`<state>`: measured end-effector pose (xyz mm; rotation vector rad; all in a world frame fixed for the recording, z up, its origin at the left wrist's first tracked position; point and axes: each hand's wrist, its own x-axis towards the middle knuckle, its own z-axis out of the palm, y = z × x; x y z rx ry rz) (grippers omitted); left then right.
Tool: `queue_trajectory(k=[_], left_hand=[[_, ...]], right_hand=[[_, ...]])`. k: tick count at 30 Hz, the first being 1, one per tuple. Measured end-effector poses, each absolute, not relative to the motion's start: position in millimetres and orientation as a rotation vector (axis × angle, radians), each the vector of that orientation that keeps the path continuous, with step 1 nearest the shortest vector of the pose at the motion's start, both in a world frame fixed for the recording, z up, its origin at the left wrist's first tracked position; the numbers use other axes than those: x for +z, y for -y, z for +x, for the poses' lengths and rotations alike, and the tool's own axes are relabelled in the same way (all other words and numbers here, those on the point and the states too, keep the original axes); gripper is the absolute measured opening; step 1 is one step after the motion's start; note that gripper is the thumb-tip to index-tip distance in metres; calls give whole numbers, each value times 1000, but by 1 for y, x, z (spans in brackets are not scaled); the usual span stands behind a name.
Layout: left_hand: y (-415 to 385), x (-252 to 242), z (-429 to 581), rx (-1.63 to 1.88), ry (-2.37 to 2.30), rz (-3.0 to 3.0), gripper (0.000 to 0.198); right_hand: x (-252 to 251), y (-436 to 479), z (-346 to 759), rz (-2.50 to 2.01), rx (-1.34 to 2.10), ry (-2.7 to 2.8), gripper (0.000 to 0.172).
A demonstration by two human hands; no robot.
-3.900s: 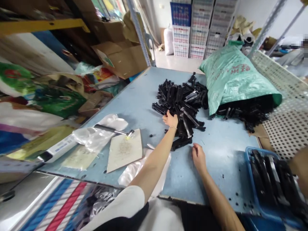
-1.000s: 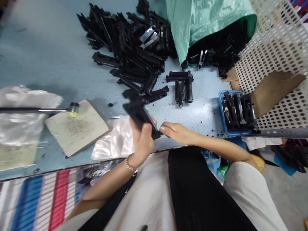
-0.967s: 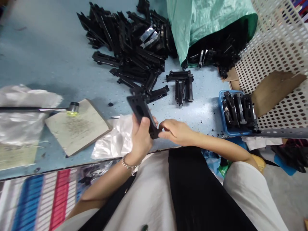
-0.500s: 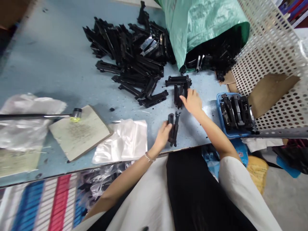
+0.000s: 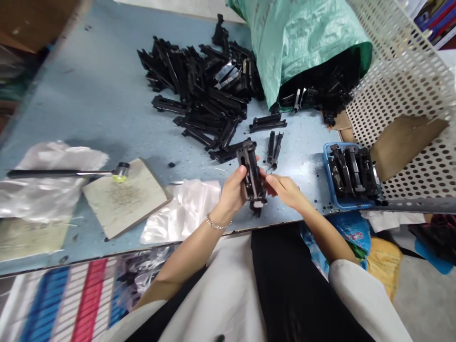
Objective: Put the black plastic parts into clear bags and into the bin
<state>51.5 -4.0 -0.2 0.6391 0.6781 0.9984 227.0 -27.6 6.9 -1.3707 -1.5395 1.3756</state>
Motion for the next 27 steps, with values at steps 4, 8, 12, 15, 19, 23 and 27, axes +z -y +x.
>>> queue_trajectory(k=[4, 8, 12, 15, 19, 23, 27], left_hand=[[18, 9, 46, 889, -739, 620, 52], [32, 4, 50, 841, -839, 680, 47], [30, -5, 50, 1019, -953, 785, 43], [20, -7, 39, 1072, -989, 723, 42], [17, -2, 27, 983, -995, 678, 42], [23, 1, 24, 1083, -1051, 738, 48], [14, -25, 12, 1365, -1194, 936, 62]], right_hand=[[26, 11, 234, -1386, 466, 1888, 44], [23, -12, 231, -1291, 272, 2114, 39], [14, -11, 215, -1368, 511, 2002, 45], [9, 5, 206, -1251, 464, 2117, 50], [-4, 29, 194, -774, 15, 2447, 41], [-18, 41, 183, -758, 155, 2422, 38], [-26, 21, 187, -1138, 576, 2240, 41]])
